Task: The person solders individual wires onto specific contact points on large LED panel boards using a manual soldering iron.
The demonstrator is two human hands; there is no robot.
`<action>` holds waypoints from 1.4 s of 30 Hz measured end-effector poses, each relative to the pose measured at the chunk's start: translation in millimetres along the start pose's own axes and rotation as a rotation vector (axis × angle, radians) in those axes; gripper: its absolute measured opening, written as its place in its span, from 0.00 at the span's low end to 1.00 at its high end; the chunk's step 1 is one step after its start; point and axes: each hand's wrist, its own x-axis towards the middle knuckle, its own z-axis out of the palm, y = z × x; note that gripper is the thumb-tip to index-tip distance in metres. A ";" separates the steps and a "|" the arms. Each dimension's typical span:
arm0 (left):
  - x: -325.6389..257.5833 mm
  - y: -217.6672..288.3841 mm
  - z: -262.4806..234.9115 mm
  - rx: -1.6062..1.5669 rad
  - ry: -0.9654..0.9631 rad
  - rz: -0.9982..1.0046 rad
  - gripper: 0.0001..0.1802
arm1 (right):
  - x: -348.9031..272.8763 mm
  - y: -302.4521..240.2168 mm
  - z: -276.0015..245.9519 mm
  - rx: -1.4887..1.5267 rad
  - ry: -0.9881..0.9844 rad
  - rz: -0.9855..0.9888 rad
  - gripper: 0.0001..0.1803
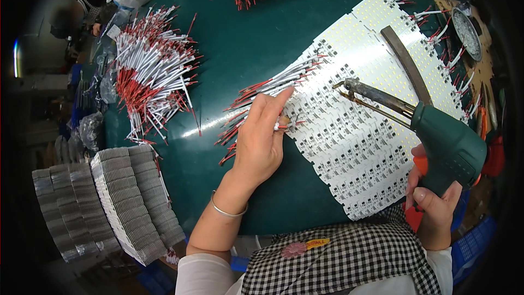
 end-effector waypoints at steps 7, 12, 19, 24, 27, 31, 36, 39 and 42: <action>7.6 0.0 -1.9 -0.063 -0.071 0.027 0.34 | -0.5 1.7 -2.0 0.009 -0.025 0.017 0.35; 2.8 9.3 5.0 0.090 -0.048 -0.080 0.34 | 0.5 1.1 -1.4 -0.016 -0.049 0.079 0.33; -5.7 12.8 16.2 0.244 0.104 -0.004 0.28 | -0.7 5.9 2.4 0.006 -0.054 0.101 0.32; -4.3 9.6 16.2 0.255 0.127 0.045 0.28 | 2.3 8.8 5.5 -0.071 -0.053 0.143 0.35; -4.8 6.2 17.5 0.263 0.118 0.063 0.28 | 4.9 17.8 -5.0 -0.147 -0.209 0.063 0.34; -5.2 4.8 19.0 0.228 0.124 0.082 0.28 | 4.4 23.0 -7.5 -0.160 -0.249 0.011 0.33; -5.0 4.3 19.3 0.231 0.104 0.067 0.27 | 5.8 23.5 -4.6 -0.182 -0.262 0.032 0.32; -4.8 2.7 22.2 0.226 0.117 0.066 0.26 | 9.5 24.4 -6.2 -0.229 -0.331 0.011 0.31; -5.2 3.8 25.2 0.219 0.130 0.051 0.25 | 11.2 24.3 -5.2 -0.248 -0.350 0.021 0.29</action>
